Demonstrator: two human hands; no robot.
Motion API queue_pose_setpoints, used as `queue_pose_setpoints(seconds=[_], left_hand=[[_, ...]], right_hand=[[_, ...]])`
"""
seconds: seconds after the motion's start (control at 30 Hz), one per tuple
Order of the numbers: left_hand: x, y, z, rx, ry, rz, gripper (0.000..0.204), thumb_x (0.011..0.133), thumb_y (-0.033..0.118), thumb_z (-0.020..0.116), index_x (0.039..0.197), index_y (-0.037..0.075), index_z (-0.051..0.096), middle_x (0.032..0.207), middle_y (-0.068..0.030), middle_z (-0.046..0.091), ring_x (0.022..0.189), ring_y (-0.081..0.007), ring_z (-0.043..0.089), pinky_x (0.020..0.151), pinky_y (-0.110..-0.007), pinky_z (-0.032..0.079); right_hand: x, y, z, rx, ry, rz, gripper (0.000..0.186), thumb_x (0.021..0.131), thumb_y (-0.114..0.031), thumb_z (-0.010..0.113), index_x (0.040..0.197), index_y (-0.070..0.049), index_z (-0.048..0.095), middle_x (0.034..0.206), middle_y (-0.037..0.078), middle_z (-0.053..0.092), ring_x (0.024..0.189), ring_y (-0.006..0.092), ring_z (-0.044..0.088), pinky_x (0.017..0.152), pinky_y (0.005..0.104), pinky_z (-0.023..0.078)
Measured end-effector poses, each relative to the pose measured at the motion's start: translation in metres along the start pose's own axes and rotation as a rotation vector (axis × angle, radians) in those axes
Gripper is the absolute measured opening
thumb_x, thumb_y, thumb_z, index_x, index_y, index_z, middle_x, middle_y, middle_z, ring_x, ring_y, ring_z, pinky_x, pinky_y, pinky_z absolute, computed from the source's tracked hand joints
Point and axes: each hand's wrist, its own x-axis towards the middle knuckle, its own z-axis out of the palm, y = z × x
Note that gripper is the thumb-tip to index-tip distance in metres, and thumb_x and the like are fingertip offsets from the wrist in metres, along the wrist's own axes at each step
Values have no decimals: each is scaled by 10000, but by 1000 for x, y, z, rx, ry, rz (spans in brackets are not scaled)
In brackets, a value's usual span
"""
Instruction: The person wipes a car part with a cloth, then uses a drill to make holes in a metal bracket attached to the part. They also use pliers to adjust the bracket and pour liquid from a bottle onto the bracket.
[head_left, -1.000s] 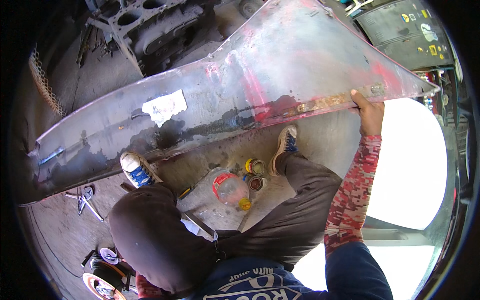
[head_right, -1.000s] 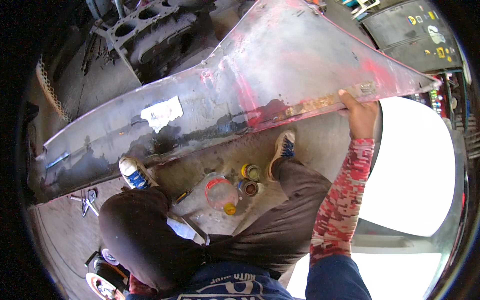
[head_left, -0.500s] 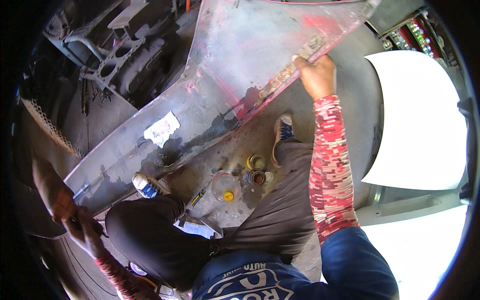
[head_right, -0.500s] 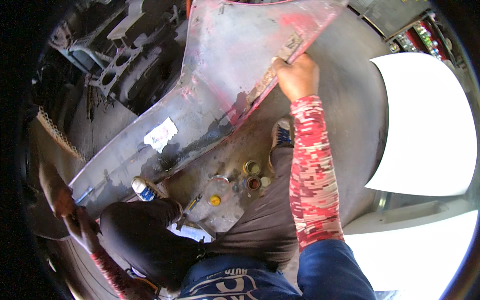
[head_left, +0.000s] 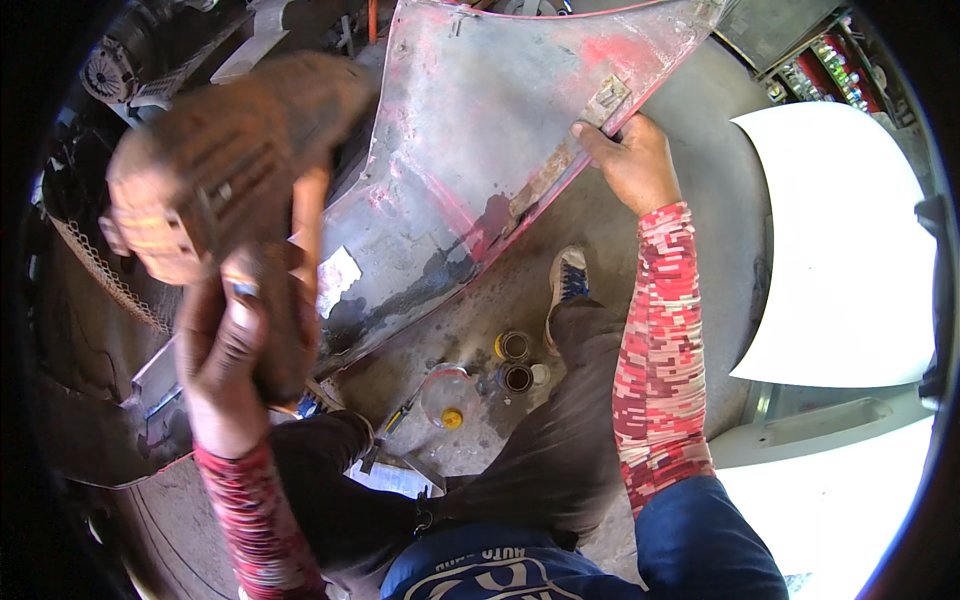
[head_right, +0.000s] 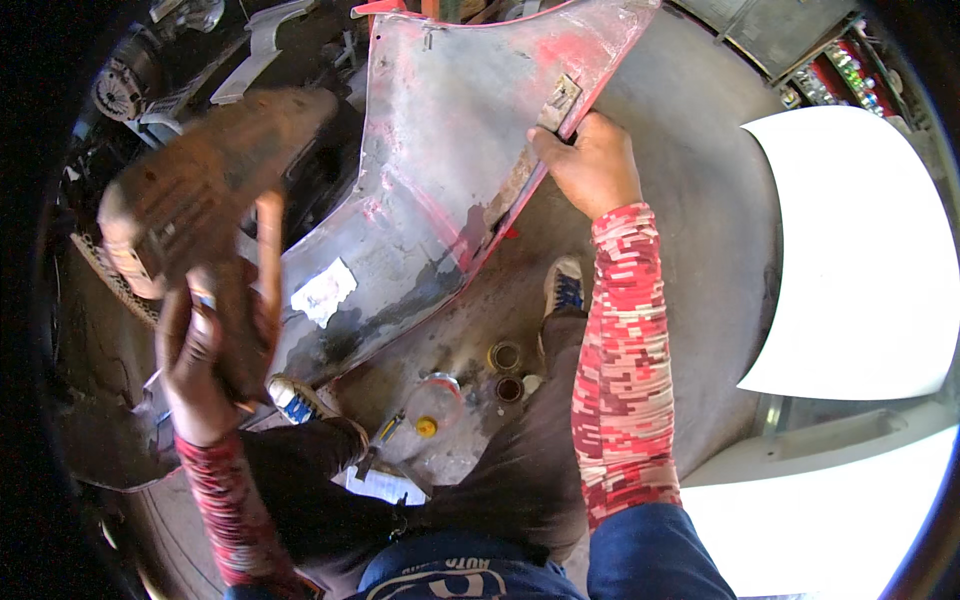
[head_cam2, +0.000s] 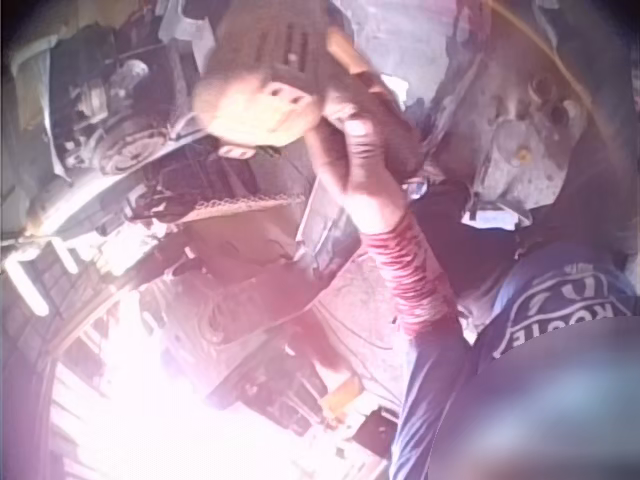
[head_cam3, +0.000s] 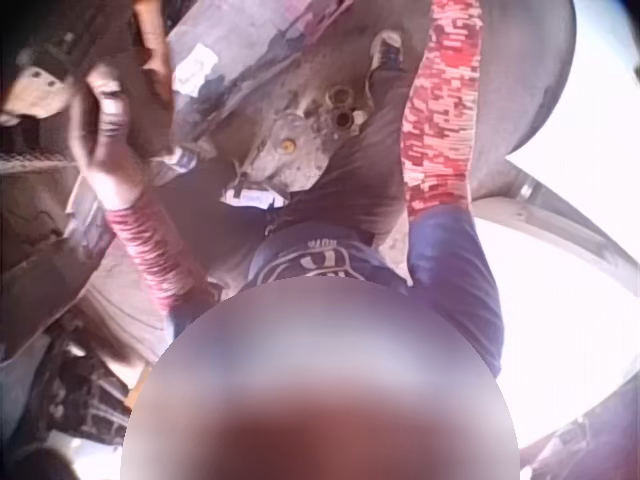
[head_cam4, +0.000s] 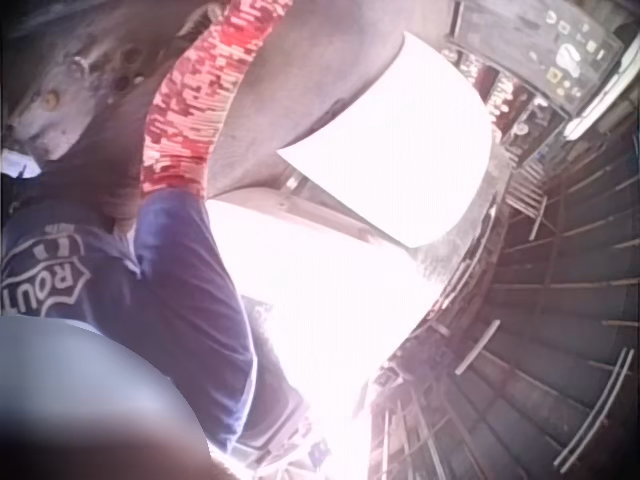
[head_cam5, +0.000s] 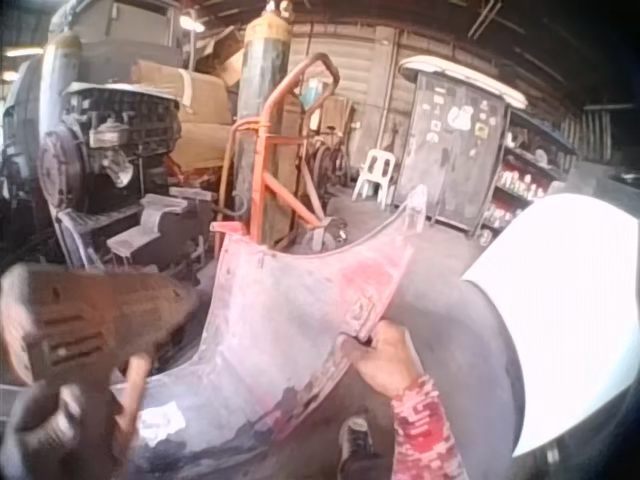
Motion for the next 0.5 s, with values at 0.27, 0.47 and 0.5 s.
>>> queue_pose_setpoints(seconds=[0.27,0.47,0.5], left_hand=[[-8,-58,60,-553,-182,-221,560,1053,437,547,1384,-5,452,1083,-179,603,766,-219,609,692,-322,521],[-5,-68,68,-681,-248,-290,512,1043,460,578,1269,5,517,1001,-134,622,745,-193,622,689,-319,530],[-4,-69,69,-605,-241,-292,520,1011,461,642,1259,20,524,961,-110,612,720,-184,614,660,-312,525]], right_hand=[[2,-8,10,-99,171,-118,196,767,-178,783,876,-25,727,830,194,734,799,379,723,733,428,564],[-1,-11,16,-47,247,-114,169,755,-171,766,830,-27,721,765,188,715,739,378,717,687,424,562],[-1,-12,16,-39,247,-107,169,754,-172,764,830,-27,721,766,187,716,735,376,716,683,421,560]])
